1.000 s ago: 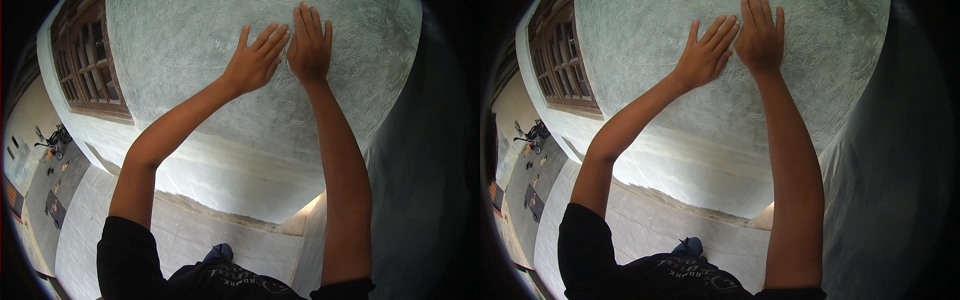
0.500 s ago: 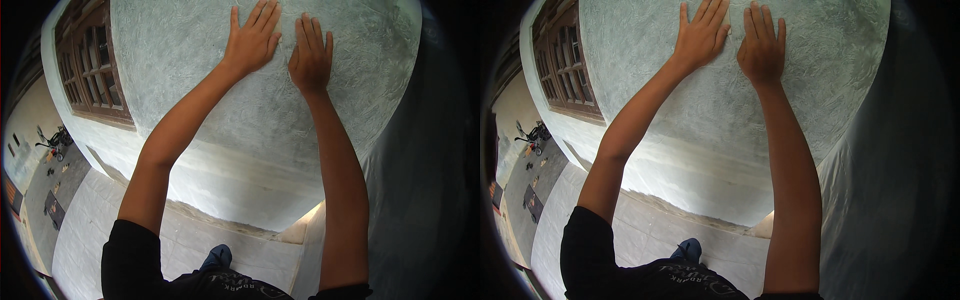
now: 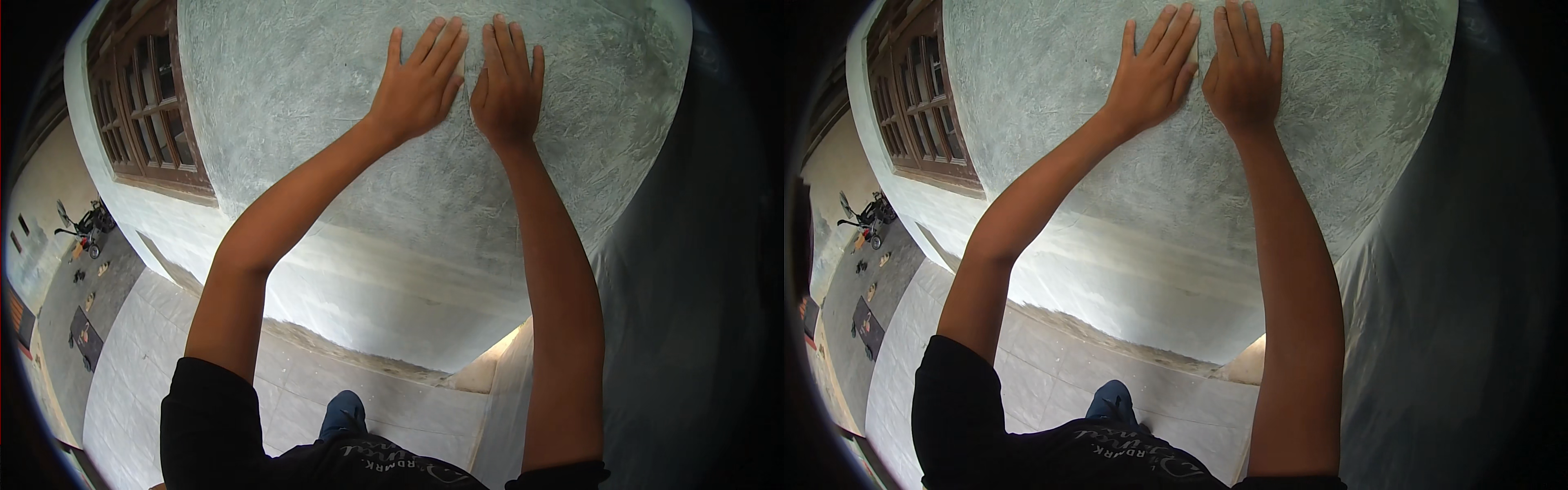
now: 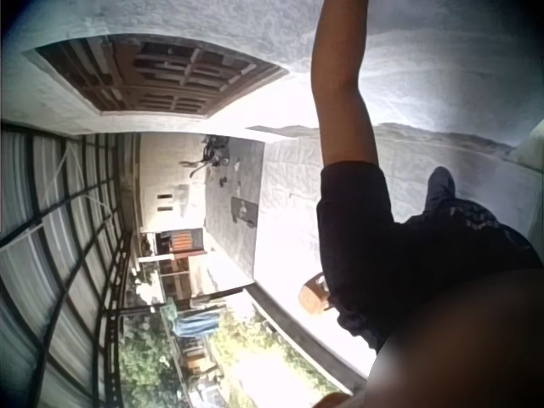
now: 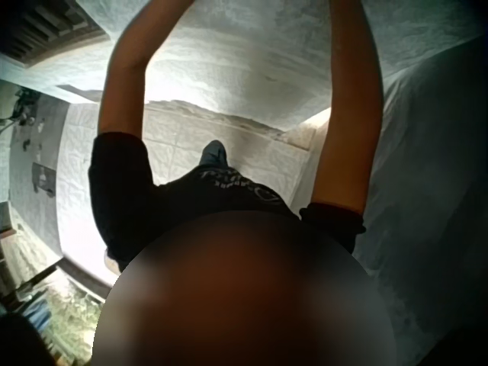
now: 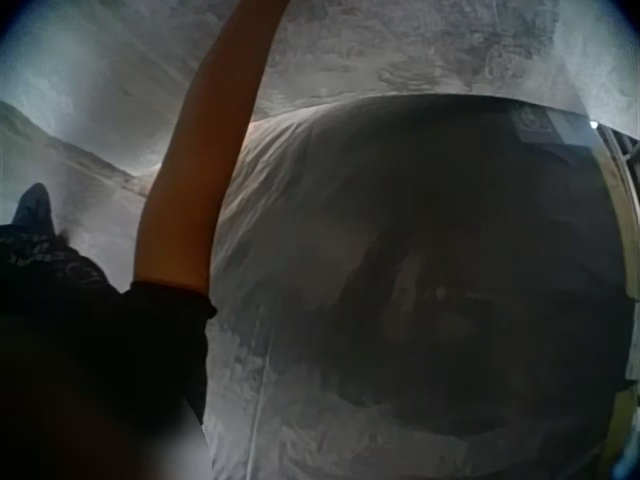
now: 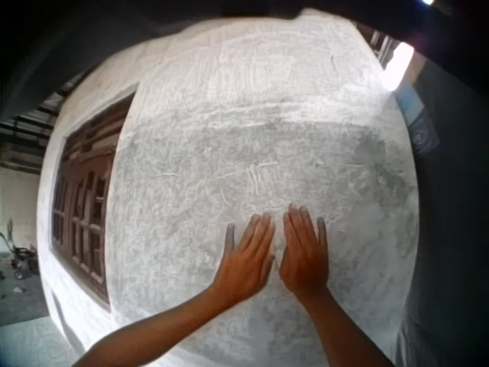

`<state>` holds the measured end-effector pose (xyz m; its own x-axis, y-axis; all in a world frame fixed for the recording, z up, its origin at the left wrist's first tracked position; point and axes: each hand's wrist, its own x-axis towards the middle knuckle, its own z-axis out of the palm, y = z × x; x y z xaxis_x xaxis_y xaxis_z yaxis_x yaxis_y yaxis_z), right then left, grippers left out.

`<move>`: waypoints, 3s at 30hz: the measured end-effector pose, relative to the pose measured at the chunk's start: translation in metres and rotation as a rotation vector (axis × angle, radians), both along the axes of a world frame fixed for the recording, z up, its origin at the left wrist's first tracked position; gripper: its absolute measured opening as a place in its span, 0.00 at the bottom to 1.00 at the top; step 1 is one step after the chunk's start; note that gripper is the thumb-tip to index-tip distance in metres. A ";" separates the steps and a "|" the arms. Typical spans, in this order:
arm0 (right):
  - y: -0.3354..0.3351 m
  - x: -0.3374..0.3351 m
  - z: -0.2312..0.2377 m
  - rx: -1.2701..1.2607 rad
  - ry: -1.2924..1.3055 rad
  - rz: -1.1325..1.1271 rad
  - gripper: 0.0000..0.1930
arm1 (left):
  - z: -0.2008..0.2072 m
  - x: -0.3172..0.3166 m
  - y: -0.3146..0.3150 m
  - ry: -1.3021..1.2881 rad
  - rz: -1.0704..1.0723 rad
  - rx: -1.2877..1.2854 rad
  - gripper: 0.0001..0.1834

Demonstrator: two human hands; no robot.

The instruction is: Smoothing and finishing a plastered wall using bare hands.

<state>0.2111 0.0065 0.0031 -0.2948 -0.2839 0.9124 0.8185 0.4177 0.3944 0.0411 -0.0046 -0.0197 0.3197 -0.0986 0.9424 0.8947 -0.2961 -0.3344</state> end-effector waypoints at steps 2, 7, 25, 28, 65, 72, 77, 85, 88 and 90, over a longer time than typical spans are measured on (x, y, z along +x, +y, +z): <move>0.001 0.005 0.000 0.001 0.009 -0.012 0.25 | -0.007 0.006 0.001 0.092 -0.062 -0.065 0.31; -0.001 -0.006 0.003 0.008 0.001 0.026 0.24 | 0.047 -0.005 -0.003 -0.101 0.094 -0.015 0.31; -0.022 -0.009 0.003 -0.142 0.025 0.052 0.22 | 0.054 -0.021 -0.003 -0.042 0.163 -0.106 0.30; -0.023 -0.011 0.006 -0.101 0.031 0.062 0.22 | 0.037 -0.013 -0.003 0.001 0.099 0.081 0.30; -0.022 -0.009 0.004 -0.149 0.032 0.075 0.22 | 0.048 -0.034 0.000 0.022 -0.204 0.018 0.31; -0.015 -0.005 0.002 -0.102 0.036 0.032 0.22 | 0.003 -0.012 -0.010 0.246 0.040 -0.091 0.33; -0.021 -0.012 0.005 -0.127 0.030 0.073 0.22 | 0.038 -0.019 -0.013 0.023 0.112 -0.083 0.32; -0.021 -0.007 0.003 -0.131 0.024 0.052 0.22 | 0.049 -0.028 -0.018 0.095 0.079 -0.076 0.33; -0.022 -0.008 0.005 -0.127 0.039 0.070 0.22 | 0.026 -0.019 -0.010 0.007 0.022 -0.042 0.31; -0.017 -0.005 0.006 -0.114 0.044 0.051 0.22 | -0.012 -0.006 -0.007 0.251 0.049 -0.167 0.33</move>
